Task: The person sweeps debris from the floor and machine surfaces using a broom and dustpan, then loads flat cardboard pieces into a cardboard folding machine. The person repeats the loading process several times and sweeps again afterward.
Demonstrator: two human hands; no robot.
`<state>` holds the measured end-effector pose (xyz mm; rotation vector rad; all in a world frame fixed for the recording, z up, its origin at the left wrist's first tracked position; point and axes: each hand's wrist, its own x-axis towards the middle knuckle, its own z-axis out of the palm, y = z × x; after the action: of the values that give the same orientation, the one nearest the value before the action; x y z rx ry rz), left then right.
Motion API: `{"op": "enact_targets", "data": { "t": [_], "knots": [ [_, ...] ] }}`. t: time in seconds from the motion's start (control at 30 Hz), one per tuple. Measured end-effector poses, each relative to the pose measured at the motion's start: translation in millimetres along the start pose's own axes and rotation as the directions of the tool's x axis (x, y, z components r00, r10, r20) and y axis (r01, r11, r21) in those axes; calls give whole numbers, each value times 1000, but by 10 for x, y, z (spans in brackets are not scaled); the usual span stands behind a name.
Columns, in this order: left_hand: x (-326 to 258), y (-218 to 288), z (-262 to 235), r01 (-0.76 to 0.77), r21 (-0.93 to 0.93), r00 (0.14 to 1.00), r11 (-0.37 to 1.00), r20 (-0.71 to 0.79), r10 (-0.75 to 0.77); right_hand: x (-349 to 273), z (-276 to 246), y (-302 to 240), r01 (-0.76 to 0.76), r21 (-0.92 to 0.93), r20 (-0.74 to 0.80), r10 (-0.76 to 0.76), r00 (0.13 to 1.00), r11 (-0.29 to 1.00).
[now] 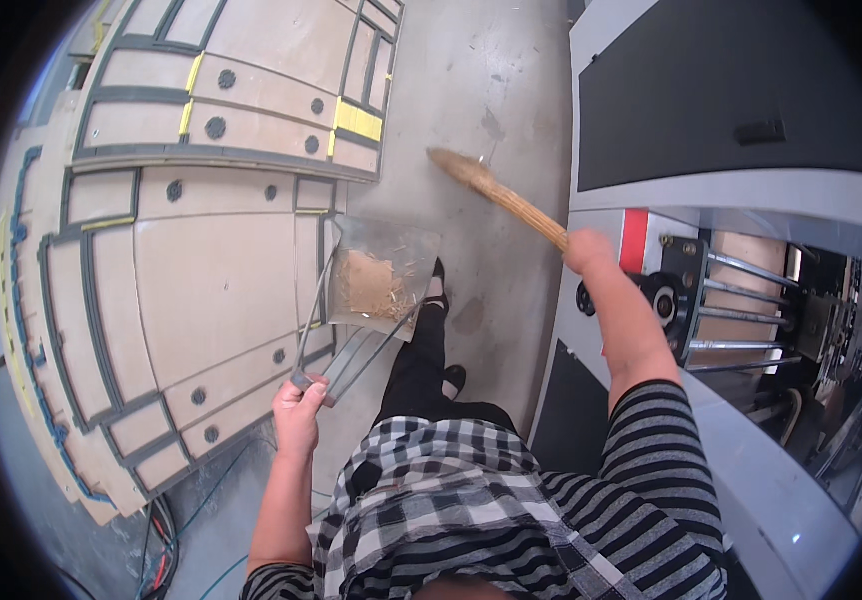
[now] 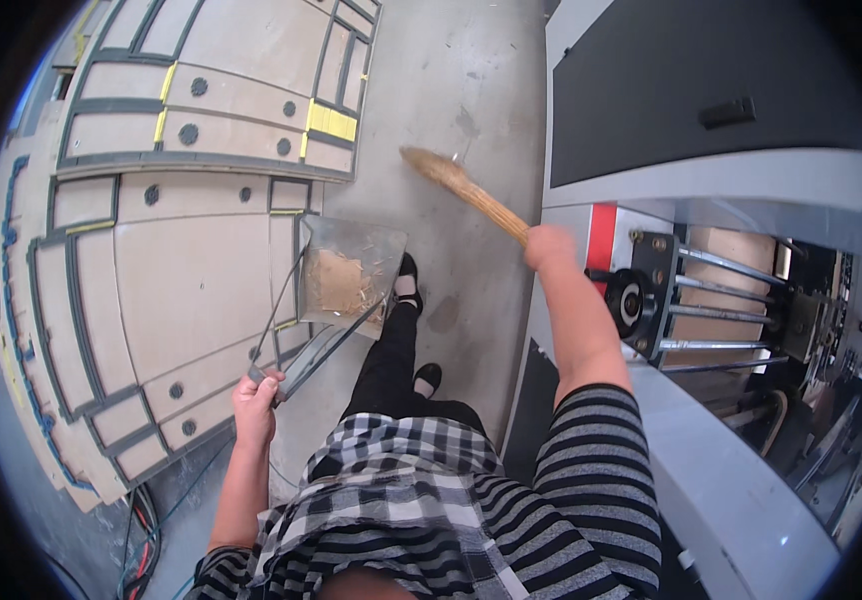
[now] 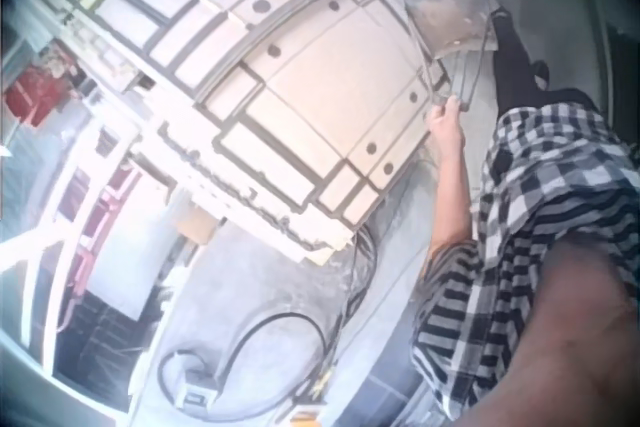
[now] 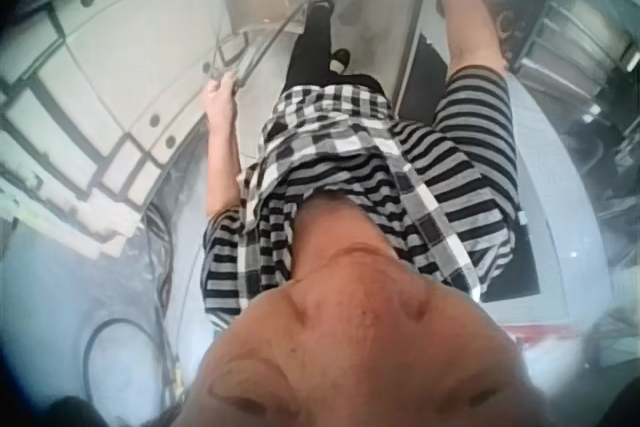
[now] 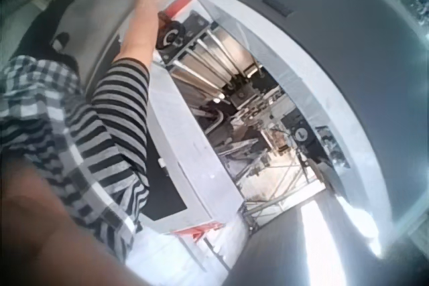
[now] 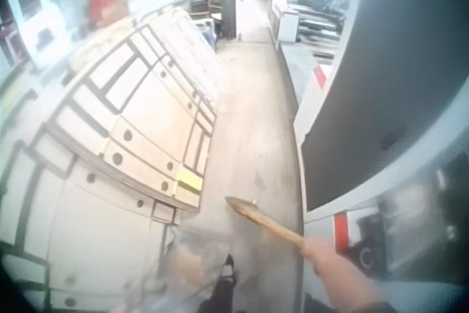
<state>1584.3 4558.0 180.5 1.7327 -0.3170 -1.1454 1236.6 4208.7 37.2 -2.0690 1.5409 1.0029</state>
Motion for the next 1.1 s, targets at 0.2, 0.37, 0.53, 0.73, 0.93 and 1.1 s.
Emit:
{"op": "enact_targets", "data": {
  "t": [0.2, 0.37, 0.53, 0.73, 0.93, 1.1],
  "knots": [
    [686, 142, 412, 145, 178, 987, 973, 40, -154, -266, 544, 191, -195, 677, 157, 119, 980, 709],
    [924, 445, 570, 195, 207, 978, 959, 36, -207, -1200, 629, -328, -493, 867, 488, -86, 869, -65],
    [1154, 626, 611, 249, 237, 968, 939, -17, -252, -224, -51, -1296, -561, 570, 579, -191, 793, -600],
    [1243, 872, 779, 309, 228, 948, 923, -146, -281, 1183, -1345, -1845, -469, 482, 530, -179, 829, -740],
    [1268, 998, 954, 339, 193, 932, 921, -199, -301, 1584, -1795, -1227, -442, 616, 434, -188, 881, -652],
    [1334, 1126, 1000, 354, 218, 922, 910, -247, -299, 1134, -1772, -815, -419, 795, 455, -24, 890, -438]
  ]
}}
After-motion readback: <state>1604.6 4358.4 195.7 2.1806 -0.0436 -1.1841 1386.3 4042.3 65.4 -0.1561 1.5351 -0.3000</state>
